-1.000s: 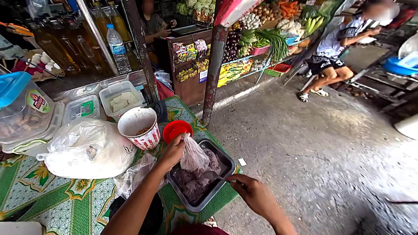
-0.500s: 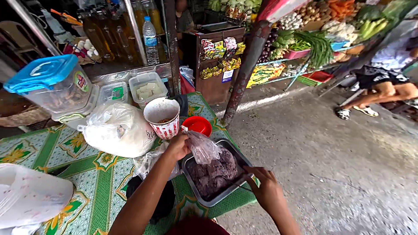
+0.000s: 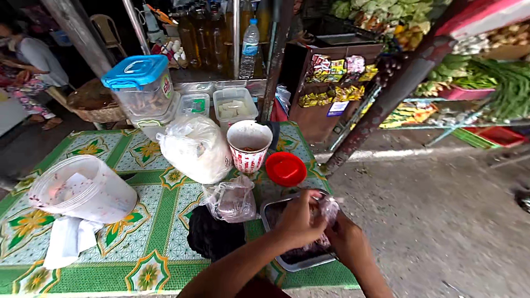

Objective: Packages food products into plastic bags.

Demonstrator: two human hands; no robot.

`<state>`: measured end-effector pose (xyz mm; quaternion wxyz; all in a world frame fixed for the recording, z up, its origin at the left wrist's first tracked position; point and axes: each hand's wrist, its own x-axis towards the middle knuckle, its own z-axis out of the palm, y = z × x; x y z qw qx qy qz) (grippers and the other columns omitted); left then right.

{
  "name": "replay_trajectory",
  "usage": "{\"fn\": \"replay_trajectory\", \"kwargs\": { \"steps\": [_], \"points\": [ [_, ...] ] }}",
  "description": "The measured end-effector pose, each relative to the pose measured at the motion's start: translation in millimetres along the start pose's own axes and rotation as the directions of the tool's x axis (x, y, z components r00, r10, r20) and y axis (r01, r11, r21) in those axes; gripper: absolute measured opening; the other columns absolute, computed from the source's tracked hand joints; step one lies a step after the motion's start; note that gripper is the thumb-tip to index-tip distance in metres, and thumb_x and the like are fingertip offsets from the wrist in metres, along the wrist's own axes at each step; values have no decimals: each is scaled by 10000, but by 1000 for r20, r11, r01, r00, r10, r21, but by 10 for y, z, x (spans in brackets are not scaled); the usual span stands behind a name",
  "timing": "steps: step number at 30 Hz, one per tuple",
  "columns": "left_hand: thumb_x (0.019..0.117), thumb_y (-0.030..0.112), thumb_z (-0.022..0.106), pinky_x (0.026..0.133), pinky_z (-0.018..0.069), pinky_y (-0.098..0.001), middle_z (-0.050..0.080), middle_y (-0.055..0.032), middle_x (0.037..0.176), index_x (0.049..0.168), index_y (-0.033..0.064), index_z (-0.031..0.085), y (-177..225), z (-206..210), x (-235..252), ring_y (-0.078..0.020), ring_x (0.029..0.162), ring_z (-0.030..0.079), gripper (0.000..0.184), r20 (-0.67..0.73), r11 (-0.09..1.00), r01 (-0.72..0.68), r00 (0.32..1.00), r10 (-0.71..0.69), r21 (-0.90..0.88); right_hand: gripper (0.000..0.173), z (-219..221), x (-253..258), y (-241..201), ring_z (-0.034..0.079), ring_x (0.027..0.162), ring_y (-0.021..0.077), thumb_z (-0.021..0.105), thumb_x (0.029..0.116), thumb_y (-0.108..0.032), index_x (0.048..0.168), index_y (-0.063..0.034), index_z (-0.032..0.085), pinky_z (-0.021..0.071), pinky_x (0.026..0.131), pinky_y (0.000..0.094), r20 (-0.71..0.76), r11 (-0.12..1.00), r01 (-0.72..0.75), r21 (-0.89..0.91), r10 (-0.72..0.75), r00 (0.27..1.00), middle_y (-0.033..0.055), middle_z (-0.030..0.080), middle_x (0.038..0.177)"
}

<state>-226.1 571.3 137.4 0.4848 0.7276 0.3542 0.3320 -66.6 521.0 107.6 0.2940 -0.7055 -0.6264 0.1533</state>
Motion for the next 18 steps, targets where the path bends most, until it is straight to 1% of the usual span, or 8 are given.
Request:
{"fn": "replay_trajectory", "kwargs": {
  "steps": [2, 4, 7, 9, 11, 13, 16, 18],
  "points": [
    [947, 75, 618, 1054, 488, -446, 618, -230, 1314, 1300, -73, 582, -139, -221, -105, -320, 1265, 580, 385, -157, 991, -52, 985, 71, 122, 311, -63, 27, 46, 689, 892, 468, 707, 935, -145, 1092, 122, 675, 508, 815, 683, 10, 998, -42, 47, 42, 999, 299, 696, 967],
    [912, 29, 608, 1076, 463, -480, 636, -237, 1284, 1156, -57, 669, -415, -529, -237, -360, 1283, 564, 266, -355, 960, 0, 929, 104, 280, 316, -108, 51, 140, 692, 843, 411, 712, 944, -173, 1094, 103, 678, 521, 790, 642, 7, 992, -75, 103, 75, 997, 270, 701, 923],
    [936, 70, 614, 1111, 419, -539, 550, -311, 1366, 1276, -95, 583, -825, -1070, -507, -446, 1323, 505, 379, -549, 876, 378, 819, -166, 299, 300, -114, 28, 276, 686, 805, 290, 718, 940, -183, 1084, 80, 688, 537, 779, 548, 1, 977, -115, 179, 117, 993, 213, 708, 905],
    [938, 114, 646, 1111, 398, -588, 492, -349, 1417, 1385, -99, 491, -1128, -1361, -642, -502, 1333, 472, 519, -595, 820, 527, 740, -313, 223, 269, -128, -6, 307, 679, 798, 196, 717, 933, -155, 1079, 69, 687, 552, 780, 458, -9, 964, -131, 233, 136, 991, 162, 713, 904],
    [951, 163, 660, 1119, 375, -606, 489, -323, 1450, 1470, -69, 420, -1385, -1555, -714, -513, 1340, 461, 617, -548, 790, 584, 730, -409, 188, 236, -122, -23, 298, 667, 785, 117, 704, 931, -146, 1065, 46, 684, 556, 773, 375, -28, 954, -143, 263, 156, 987, 106, 708, 886],
    [975, 211, 650, 1131, 356, -616, 543, -280, 1428, 1507, -33, 397, -1560, -1684, -735, -503, 1341, 474, 638, -422, 765, 617, 753, -505, 186, 240, -73, -18, 302, 685, 811, 182, 713, 928, -128, 1074, 61, 692, 556, 800, 444, -3, 951, -163, 264, 169, 986, 145, 719, 903],
    [1008, 298, 609, 1121, 312, -679, 591, -256, 1369, 1415, 0, 548, -1629, -1820, -746, -480, 1357, 457, 508, -232, 697, 665, 747, -623, 269, 249, 1, -30, 308, 678, 807, 197, 719, 931, -136, 1074, 65, 689, 547, 798, 463, -4, 949, -187, 254, 195, 981, 157, 712, 899],
    [1010, 328, 606, 1101, 286, -721, 567, -281, 1378, 1320, -17, 624, -1558, -1913, -759, -495, 1379, 415, 465, -214, 661, 678, 732, -646, 322, 258, 18, -35, 298, 666, 797, 153, 701, 948, -154, 1085, 63, 677, 553, 788, 421, -47, 944, -204, 260, 223, 974, 135, 704, 896]
  ]
}}
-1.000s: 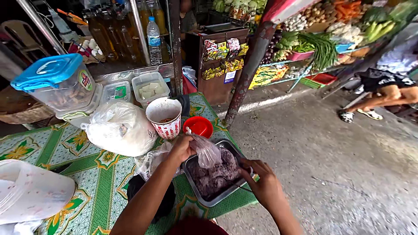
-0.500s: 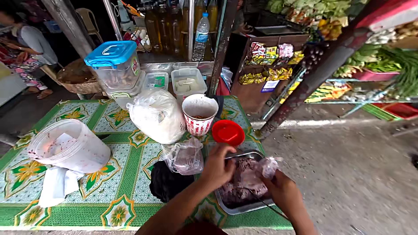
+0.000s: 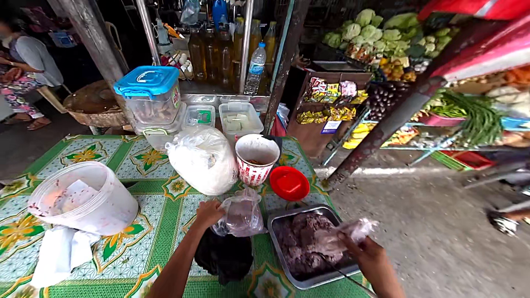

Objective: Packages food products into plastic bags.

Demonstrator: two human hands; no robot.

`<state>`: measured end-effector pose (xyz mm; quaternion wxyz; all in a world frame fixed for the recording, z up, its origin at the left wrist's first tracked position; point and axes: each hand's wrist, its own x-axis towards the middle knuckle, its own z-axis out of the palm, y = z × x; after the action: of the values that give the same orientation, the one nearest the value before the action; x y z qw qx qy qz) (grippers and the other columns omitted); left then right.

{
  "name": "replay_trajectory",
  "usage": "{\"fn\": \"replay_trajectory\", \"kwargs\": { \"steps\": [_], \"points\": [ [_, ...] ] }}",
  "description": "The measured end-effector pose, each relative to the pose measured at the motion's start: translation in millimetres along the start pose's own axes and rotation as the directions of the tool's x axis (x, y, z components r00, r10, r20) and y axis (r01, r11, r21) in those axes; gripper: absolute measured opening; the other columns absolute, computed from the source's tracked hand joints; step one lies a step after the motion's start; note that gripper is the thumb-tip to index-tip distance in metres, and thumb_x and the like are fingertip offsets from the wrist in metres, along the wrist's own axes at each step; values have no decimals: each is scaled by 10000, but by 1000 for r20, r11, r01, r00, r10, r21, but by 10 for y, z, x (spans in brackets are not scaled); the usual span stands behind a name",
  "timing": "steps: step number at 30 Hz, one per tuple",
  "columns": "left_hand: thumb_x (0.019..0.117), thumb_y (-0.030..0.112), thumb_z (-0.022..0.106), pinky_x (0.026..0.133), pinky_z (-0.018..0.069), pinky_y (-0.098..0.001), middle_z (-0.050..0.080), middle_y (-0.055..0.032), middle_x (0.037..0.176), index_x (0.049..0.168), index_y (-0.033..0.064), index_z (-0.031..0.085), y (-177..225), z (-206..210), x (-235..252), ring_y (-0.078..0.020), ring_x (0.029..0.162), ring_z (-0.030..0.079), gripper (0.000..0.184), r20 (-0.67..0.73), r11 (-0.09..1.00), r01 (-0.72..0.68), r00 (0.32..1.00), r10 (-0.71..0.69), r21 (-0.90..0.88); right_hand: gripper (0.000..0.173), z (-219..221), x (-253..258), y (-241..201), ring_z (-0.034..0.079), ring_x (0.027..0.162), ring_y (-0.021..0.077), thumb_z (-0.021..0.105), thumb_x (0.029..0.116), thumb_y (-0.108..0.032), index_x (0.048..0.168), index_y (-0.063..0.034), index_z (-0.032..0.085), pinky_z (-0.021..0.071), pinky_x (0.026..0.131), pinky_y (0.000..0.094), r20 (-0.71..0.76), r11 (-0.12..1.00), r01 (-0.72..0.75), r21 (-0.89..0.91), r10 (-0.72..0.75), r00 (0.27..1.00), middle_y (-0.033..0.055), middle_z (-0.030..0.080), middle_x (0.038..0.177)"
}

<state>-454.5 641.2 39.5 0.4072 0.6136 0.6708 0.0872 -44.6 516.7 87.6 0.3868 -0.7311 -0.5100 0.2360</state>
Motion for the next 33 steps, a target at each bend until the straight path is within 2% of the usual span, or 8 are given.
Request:
{"fn": "replay_trajectory", "kwargs": {
  "steps": [7, 12, 16, 19, 21, 25, 30, 33],
  "points": [
    [990, 294, 673, 1025, 445, -572, 596, -301, 1259, 1326, -83, 530, -98, -283, -6, -405, 1177, 583, 525, 19, 978, -71, 997, 76, -195, 164, 383, -49, -571, 562, 588, -39, 655, 956, -142, 1029, 5, 651, 506, 580, 172, -152, 976, 66, 208, -35, 988, -53, 635, 750],
    [1019, 220, 629, 1006, 479, -472, 603, -266, 1245, 1332, -80, 519, -164, -297, -29, -316, 1130, 603, 447, 19, 883, -124, 989, 148, -452, 154, 1155, -36, -1267, 606, 562, -1, 658, 962, -114, 1059, 3, 636, 544, 542, 195, -46, 912, 148, 382, -142, 989, -42, 674, 749],
    [1046, 173, 563, 919, 505, -421, 627, -225, 1168, 1284, -74, 551, -167, -340, -76, -257, 1024, 617, 344, -26, 844, -157, 986, 167, -513, 269, 2040, 19, -1447, 719, 789, 220, 678, 954, -131, 1101, 94, 681, 608, 754, 404, 123, 936, 326, 129, -342, 932, 167, 729, 935],
    [1027, 120, 565, 873, 514, -401, 645, -202, 1127, 1234, -72, 587, -134, -358, -52, -230, 975, 623, 283, -80, 823, -188, 982, 172, -536, 236, 2557, 90, -1443, 694, 1061, 453, 587, 949, -16, 1121, 81, 716, 542, 916, 608, 400, 786, 563, -254, -445, 801, 283, 700, 1141],
    [1017, 102, 572, 894, 507, -417, 644, -201, 1105, 1202, -73, 599, -141, -363, -24, -245, 980, 621, 256, -103, 828, -194, 981, 164, -526, 290, 2674, 182, -1528, 573, 1262, 457, 506, 1008, -18, 1227, 34, 689, 449, 1039, 602, 626, 696, 575, -431, -229, 746, 267, 632, 1302],
    [1017, 127, 576, 903, 511, -439, 656, -201, 1097, 1201, -64, 608, -221, -395, 18, -261, 983, 637, 267, -102, 861, -189, 982, 159, -473, 479, 2429, 165, -1852, 423, 1412, 464, 486, 1005, 15, 1472, -70, 542, 351, 1100, 652, 694, 643, 548, -536, -34, 719, 224, 556, 1453],
    [1028, 157, 564, 972, 511, -517, 680, -234, 1136, 1238, -66, 620, -140, -373, -26, -334, 1069, 663, 311, -130, 919, -241, 969, 209, -314, 283, 2486, 37, -1614, 566, 1311, 418, 556, 1011, -120, 1223, -71, 737, 399, 1091, 640, 674, 648, 672, -358, -319, 666, 172, 689, 1297],
    [1019, 123, 579, 943, 521, -541, 694, -236, 1079, 1195, -62, 652, 34, -307, -128, -357, 1024, 677, 266, -169, 928, -335, 936, 308, -162, 325, 2593, 115, -1506, 426, 1434, 405, 497, 1034, -80, 1305, -32, 670, 274, 1169, 636, 743, 699, 576, -422, -98, 663, 167, 606, 1424]
  ]
}}
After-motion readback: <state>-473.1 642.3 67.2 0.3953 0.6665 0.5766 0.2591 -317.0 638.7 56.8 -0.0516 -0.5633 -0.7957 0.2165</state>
